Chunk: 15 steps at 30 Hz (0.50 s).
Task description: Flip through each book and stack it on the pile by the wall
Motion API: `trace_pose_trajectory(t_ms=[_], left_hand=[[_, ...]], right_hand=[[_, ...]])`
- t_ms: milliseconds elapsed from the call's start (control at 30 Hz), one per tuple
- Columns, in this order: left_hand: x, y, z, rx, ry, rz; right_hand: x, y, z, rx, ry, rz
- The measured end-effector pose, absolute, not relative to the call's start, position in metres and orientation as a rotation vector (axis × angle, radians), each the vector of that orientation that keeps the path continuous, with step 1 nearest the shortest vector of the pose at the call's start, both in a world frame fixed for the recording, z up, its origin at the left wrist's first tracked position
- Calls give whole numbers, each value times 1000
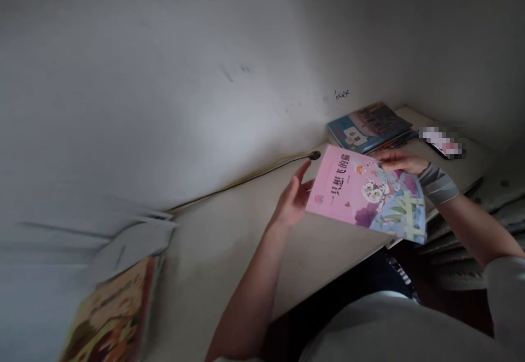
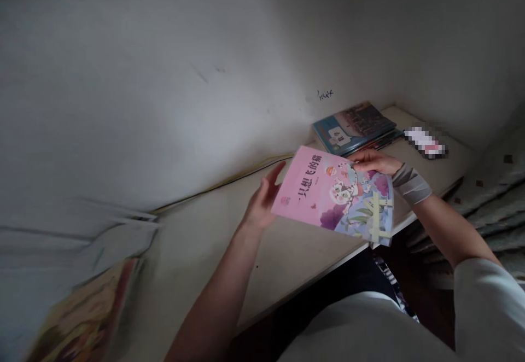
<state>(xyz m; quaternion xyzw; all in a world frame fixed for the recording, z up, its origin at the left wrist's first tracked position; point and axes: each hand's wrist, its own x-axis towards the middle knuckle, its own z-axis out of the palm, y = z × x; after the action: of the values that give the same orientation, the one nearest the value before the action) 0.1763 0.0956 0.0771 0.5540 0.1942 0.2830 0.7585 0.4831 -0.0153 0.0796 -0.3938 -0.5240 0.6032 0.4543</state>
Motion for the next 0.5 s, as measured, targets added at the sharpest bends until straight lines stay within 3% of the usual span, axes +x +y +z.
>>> trace_pose_trajectory(t_ms=[200,367,500], left_hand=[[226,118,113,1577,409,423],[282,151,97,1554,393,679],[334,184,73,1734,439,846]], right_hand=[[526,15,115,-1118,-1464,1388],[580,32,118,-1194,-1039,1137],[608,74,104,-1482,-700,726]])
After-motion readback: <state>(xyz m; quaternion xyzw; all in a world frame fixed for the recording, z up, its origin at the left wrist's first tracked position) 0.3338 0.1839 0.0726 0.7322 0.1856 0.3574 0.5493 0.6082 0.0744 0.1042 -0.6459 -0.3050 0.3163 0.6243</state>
